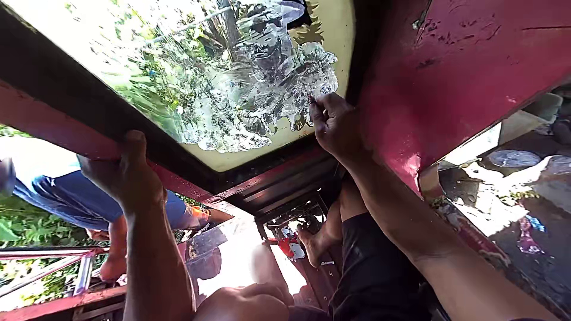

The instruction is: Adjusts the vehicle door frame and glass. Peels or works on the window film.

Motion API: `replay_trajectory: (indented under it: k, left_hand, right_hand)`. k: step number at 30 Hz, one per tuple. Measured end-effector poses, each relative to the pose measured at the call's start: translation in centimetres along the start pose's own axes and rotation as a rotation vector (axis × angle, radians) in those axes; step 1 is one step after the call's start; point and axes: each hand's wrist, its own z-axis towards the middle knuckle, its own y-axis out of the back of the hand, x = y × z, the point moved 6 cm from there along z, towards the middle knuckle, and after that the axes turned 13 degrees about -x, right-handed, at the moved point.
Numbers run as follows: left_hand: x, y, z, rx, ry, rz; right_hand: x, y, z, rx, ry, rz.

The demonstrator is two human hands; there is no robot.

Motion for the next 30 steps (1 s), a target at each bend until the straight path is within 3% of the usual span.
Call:
replay_trajectory:
  k: [12,17,27,30]
  left_hand:
    - [3.4,2.0,0.5,0.013,0.029,0.042]
    - [3.6,1.9,1.0,0.039,-0.111,-0.125]
    - [3.9,1.2,1.5,0.056,-0.142,-0.175]
    - [2.7,0.8,0.9,0.038,-0.042,-0.090]
  right_hand:
    - [0.5,0.1,0.8,0.015,0.148,-0.001]
    - [0.5,0.0,1.2,0.058,0.206,0.001]
    - [1.3,-0.5,0.2,-0.019,-0.046,0.013]
    - [1.6,-0.7,-0.1,-0.048,-0.024,-0.022]
